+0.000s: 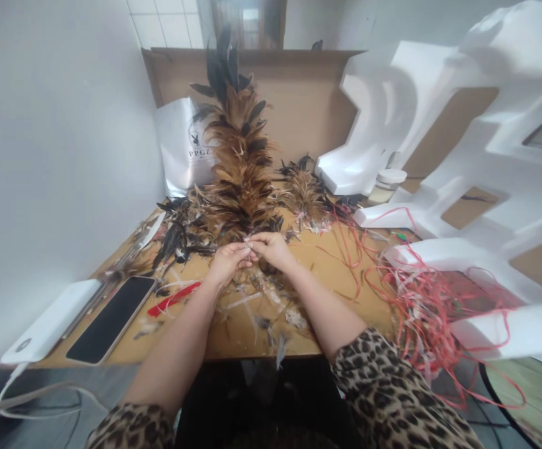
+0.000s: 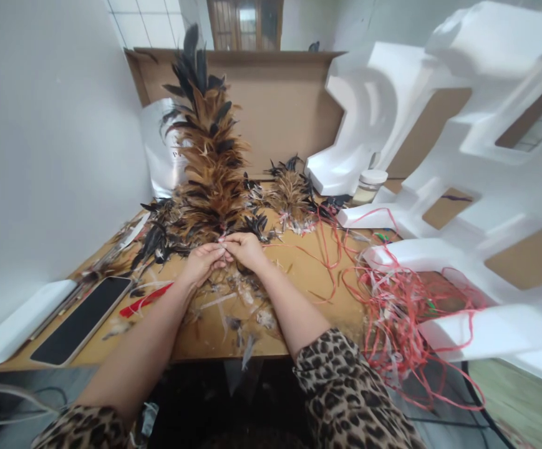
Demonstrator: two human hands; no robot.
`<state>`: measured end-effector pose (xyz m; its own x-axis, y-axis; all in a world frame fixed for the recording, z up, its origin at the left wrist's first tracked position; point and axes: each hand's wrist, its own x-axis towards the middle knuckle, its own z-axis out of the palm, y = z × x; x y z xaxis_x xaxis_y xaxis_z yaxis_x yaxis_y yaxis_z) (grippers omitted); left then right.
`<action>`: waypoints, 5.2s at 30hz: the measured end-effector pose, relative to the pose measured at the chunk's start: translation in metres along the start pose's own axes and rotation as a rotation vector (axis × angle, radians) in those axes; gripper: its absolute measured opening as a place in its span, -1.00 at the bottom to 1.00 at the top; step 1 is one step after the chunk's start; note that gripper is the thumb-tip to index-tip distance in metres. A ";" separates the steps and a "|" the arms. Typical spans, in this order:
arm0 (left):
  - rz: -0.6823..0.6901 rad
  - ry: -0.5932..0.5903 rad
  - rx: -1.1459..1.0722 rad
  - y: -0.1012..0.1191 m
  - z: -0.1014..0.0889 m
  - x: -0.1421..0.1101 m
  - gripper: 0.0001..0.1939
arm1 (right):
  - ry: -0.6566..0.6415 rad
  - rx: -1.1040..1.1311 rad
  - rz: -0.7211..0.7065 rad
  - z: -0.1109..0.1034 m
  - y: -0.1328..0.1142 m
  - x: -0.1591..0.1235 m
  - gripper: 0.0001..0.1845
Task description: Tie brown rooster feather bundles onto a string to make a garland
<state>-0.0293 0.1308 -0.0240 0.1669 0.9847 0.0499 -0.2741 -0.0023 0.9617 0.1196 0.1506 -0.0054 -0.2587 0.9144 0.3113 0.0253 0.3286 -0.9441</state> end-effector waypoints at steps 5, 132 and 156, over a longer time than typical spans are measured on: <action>0.071 0.175 0.005 0.000 0.003 0.002 -0.63 | 0.123 -0.206 -0.027 0.010 -0.001 -0.001 -0.80; 0.042 0.099 0.255 0.008 0.009 -0.001 -0.68 | 0.078 -0.449 -0.038 0.009 -0.016 -0.001 -0.82; 0.084 0.164 0.316 0.007 0.005 0.000 -0.70 | 0.082 -0.378 -0.096 0.008 -0.013 -0.001 -0.83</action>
<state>-0.0262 0.1301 -0.0162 -0.0044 0.9936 0.1127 0.0305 -0.1126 0.9932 0.1113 0.1440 0.0054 -0.1997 0.8861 0.4183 0.3620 0.4634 -0.8088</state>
